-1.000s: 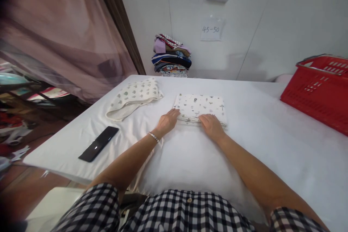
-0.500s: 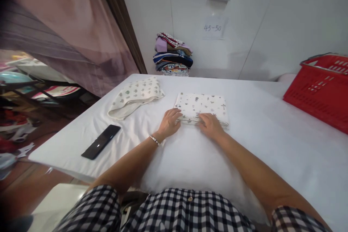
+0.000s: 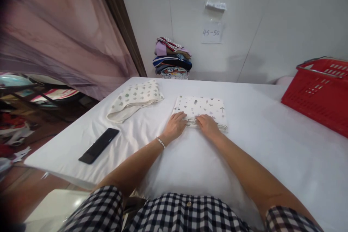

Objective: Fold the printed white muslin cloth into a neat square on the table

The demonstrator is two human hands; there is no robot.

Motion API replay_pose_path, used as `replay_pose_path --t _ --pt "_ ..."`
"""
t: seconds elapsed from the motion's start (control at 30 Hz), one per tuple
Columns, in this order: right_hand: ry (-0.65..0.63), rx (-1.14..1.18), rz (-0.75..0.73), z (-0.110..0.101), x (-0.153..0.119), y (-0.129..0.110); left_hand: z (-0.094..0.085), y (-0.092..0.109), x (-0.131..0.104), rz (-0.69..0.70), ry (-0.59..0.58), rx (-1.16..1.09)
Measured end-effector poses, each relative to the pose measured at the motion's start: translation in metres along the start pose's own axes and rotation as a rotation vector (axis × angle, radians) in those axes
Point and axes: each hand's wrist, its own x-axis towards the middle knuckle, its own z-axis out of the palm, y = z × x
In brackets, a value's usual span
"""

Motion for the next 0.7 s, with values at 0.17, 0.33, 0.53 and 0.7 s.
replay_pose_path --t 0.17,0.33,0.53,0.7 --pt "0.022 -0.001 -0.026 0.0033 -0.0030 0.0011 0.0021 0.0011 0.0025 0.015 -0.003 0.019" --pt "0.035 0.026 -0.020 0.0009 -0.0061 -0.0023 0.0016 0.0027 -0.0028 0.060 0.032 0.011" --pt "0.032 -0.012 -0.069 -0.0022 -0.0084 -0.0082 0.0034 -0.0001 -0.0073 0.061 0.015 0.009" --pt "0.022 -0.046 -0.074 0.0003 -0.0086 -0.0081 0.0033 -0.0002 -0.0057 0.022 0.026 -0.035"
